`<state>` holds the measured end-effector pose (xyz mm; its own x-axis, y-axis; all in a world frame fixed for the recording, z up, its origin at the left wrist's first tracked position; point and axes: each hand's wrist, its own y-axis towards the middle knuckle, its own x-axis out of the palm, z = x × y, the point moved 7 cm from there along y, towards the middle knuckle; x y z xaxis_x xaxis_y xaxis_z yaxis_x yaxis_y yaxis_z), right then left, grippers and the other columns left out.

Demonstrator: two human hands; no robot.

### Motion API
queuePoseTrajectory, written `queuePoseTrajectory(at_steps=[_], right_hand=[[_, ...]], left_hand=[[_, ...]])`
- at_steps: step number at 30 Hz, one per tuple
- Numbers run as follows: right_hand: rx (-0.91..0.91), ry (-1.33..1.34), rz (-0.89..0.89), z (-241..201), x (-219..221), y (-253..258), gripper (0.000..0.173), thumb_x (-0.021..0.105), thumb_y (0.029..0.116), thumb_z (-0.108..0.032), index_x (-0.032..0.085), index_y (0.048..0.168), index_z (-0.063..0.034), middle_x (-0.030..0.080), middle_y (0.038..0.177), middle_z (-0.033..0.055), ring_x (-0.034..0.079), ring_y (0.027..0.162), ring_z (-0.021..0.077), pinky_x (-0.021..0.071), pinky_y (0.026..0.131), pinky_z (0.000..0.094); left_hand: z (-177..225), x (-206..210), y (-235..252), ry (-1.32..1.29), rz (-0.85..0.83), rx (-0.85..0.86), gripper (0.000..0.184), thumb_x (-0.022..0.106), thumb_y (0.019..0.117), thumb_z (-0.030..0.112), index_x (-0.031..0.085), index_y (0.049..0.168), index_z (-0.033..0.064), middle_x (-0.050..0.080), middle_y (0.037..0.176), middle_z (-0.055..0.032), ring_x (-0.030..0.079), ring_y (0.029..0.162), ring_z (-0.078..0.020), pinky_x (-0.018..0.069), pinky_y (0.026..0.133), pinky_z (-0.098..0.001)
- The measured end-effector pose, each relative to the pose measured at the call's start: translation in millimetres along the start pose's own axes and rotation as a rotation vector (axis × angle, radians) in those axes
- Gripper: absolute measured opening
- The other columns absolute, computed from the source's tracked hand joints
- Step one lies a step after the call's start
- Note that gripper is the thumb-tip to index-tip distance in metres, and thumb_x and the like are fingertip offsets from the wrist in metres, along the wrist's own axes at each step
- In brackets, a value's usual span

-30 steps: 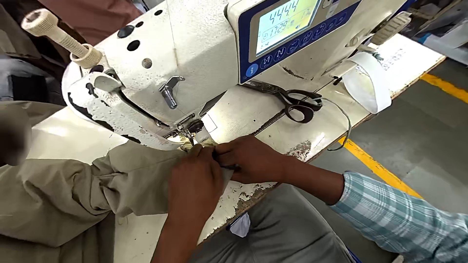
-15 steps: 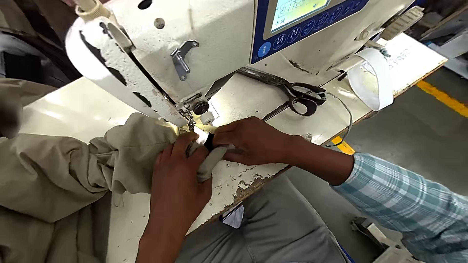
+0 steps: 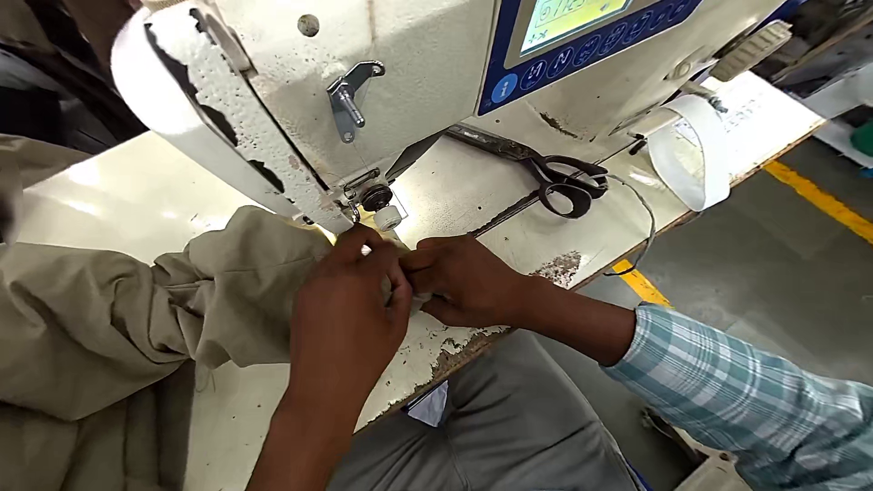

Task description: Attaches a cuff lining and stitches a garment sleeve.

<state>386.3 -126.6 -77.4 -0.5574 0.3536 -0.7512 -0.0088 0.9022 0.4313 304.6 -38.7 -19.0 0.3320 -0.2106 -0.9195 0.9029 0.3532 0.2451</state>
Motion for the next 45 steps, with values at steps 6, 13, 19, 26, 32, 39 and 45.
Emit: queuePoseTrajectory(at_steps=[6, 13, 19, 26, 32, 39, 45], right_hand=[[-0.013, -0.042, -0.018, -2.5, 3.7, -1.2, 0.017, 0.062, 0.0973, -0.022, 0.077, 0.093, -0.0141, 0.067, 0.088, -0.0004, 0.061, 0.078, 0.0164, 0.0486, 0.062, 0.0325], [0.009, 0.012, 0.01, 0.6, 1.4, -0.7, 0.008, 0.07, 0.089, -0.017, 0.075, 0.088, -0.011, 0.067, 0.088, 0.0017, 0.065, 0.079, 0.0167, 0.0528, 0.064, 0.0349], [-0.007, -0.026, -0.003, -4.9, 2.0, -3.1, 0.01, 0.071, 0.0887, -0.015, 0.078, 0.095, -0.0129, 0.067, 0.091, 0.0012, 0.062, 0.079, 0.0174, 0.0503, 0.063, 0.0332], [0.182, 0.023, 0.075, -8.9, 8.3, -6.9, 0.012, 0.066, 0.0825, -0.009, 0.076, 0.088, -0.0124, 0.065, 0.087, -0.0002, 0.06, 0.078, 0.0164, 0.0478, 0.06, 0.0334], [0.123, 0.063, 0.076, -14.9, 7.4, -7.9, 0.009, 0.066, 0.0841, -0.006, 0.072, 0.079, -0.0096, 0.065, 0.083, 0.0016, 0.059, 0.075, 0.0176, 0.0459, 0.061, 0.0344], [0.137, 0.036, 0.07, -14.3, 8.3, -10.1, 0.011, 0.066, 0.084, -0.008, 0.076, 0.086, -0.012, 0.062, 0.082, -0.0003, 0.058, 0.076, 0.0158, 0.0462, 0.061, 0.0331], [0.123, 0.037, 0.071, -12.8, 9.2, -9.7, 0.013, 0.064, 0.0855, -0.008, 0.077, 0.088, -0.012, 0.063, 0.083, -0.0004, 0.058, 0.076, 0.0159, 0.0464, 0.062, 0.0331]], left_hand=[[-23.5, -2.5, -7.4, 0.238, -0.148, 0.019, 0.027, 0.062, 0.0935, 0.029, 0.078, 0.101, 0.0083, 0.07, 0.116, -0.0116, 0.07, 0.074, -0.0325, 0.0555, 0.057, -0.0556], [-1.8, 2.5, -6.3, 0.216, -0.056, 0.147, 0.023, 0.059, 0.0947, 0.019, 0.076, 0.095, 0.0027, 0.068, 0.084, -0.012, 0.068, 0.068, -0.0303, 0.0547, 0.054, -0.0482], [-15.5, 14.1, -6.2, 0.091, -0.076, -0.009, 0.032, 0.066, 0.0889, 0.02, 0.077, 0.116, 0.0063, 0.071, 0.092, -0.0101, 0.068, 0.072, -0.0278, 0.0548, 0.06, -0.0495], [-17.7, 23.9, -7.7, -0.026, -0.114, -0.009, 0.022, 0.062, 0.0965, 0.018, 0.077, 0.111, 0.0098, 0.063, 0.122, -0.009, 0.068, 0.088, -0.0218, 0.0581, 0.067, -0.0423], [-20.7, 29.5, -6.1, -0.076, -0.224, -0.006, 0.027, 0.052, 0.101, 0.021, 0.076, 0.107, 0.0111, 0.062, 0.116, -0.0065, 0.065, 0.094, -0.0212, 0.0546, 0.07, -0.0439], [-19.0, 20.6, -16.9, -0.022, -0.105, -0.026, 0.028, 0.059, 0.0982, 0.024, 0.077, 0.115, 0.0089, 0.068, 0.115, -0.0088, 0.069, 0.091, -0.0234, 0.0592, 0.07, -0.0452], [-18.1, 9.8, -21.4, -0.022, -0.069, -0.062, 0.024, 0.064, 0.0898, 0.022, 0.081, 0.105, 0.0146, 0.07, 0.093, 0.001, 0.062, 0.067, -0.0117, 0.0519, 0.055, -0.0348]])
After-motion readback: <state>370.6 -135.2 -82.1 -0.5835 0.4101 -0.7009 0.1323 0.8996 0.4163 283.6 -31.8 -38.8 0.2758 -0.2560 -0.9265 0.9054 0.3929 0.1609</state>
